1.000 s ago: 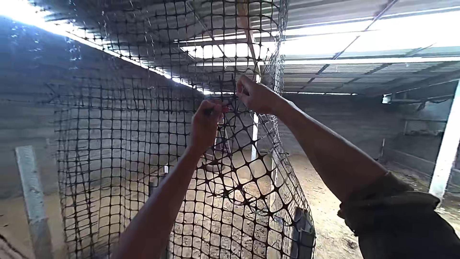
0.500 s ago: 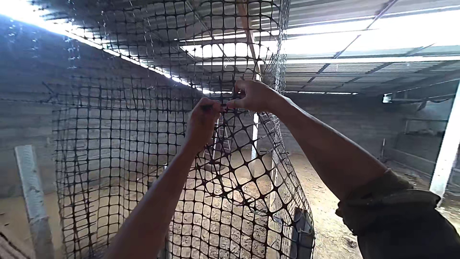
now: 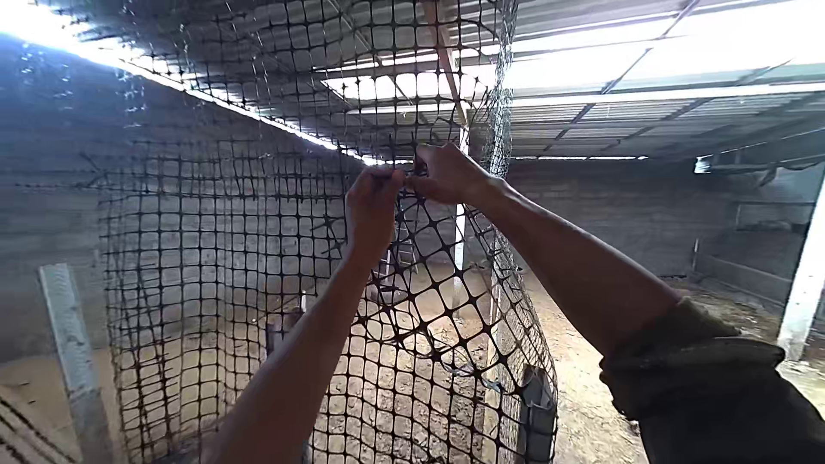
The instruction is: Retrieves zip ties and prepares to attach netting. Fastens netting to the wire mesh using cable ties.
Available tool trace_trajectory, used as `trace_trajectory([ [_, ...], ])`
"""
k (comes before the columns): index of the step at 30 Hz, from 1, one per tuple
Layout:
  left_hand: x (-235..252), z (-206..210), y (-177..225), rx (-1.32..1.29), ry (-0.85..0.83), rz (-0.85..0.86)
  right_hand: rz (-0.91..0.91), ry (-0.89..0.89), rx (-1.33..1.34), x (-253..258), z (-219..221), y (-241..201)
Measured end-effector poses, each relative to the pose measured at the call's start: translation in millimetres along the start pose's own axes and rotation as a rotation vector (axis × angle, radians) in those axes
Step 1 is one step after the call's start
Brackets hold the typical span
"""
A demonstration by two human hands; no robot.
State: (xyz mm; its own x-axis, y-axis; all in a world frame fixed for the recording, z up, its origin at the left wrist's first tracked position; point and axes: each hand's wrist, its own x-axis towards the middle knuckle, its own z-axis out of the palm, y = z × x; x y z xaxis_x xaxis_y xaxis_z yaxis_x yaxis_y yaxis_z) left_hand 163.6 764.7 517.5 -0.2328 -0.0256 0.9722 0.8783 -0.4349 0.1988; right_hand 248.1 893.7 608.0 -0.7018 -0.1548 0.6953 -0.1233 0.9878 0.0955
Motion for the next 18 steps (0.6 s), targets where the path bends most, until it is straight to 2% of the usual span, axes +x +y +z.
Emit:
trace_trajectory([
  [3, 0, 8, -10, -0.085, 0.022, 0.104, -0.033, -0.007, 0.023, -2, -4, 0],
  [6, 7, 7, -15, -0.229, 0.022, 0.05, -0.052, -0.031, 0.077, -5, -11, -2],
  [11, 21, 5, -19, -0.479, -0.068, 0.032, -0.05, -0.052, 0.2, -7, -15, -1],
  [14, 26, 3, -25, -0.378, -0.09, 0.044, 0.019, -0.076, 0.215, -15, -19, -10],
  [18, 32, 4, -16, -0.151, -0.118, 0.103, 0.102, -0.066, -0.059, -32, -33, -32],
])
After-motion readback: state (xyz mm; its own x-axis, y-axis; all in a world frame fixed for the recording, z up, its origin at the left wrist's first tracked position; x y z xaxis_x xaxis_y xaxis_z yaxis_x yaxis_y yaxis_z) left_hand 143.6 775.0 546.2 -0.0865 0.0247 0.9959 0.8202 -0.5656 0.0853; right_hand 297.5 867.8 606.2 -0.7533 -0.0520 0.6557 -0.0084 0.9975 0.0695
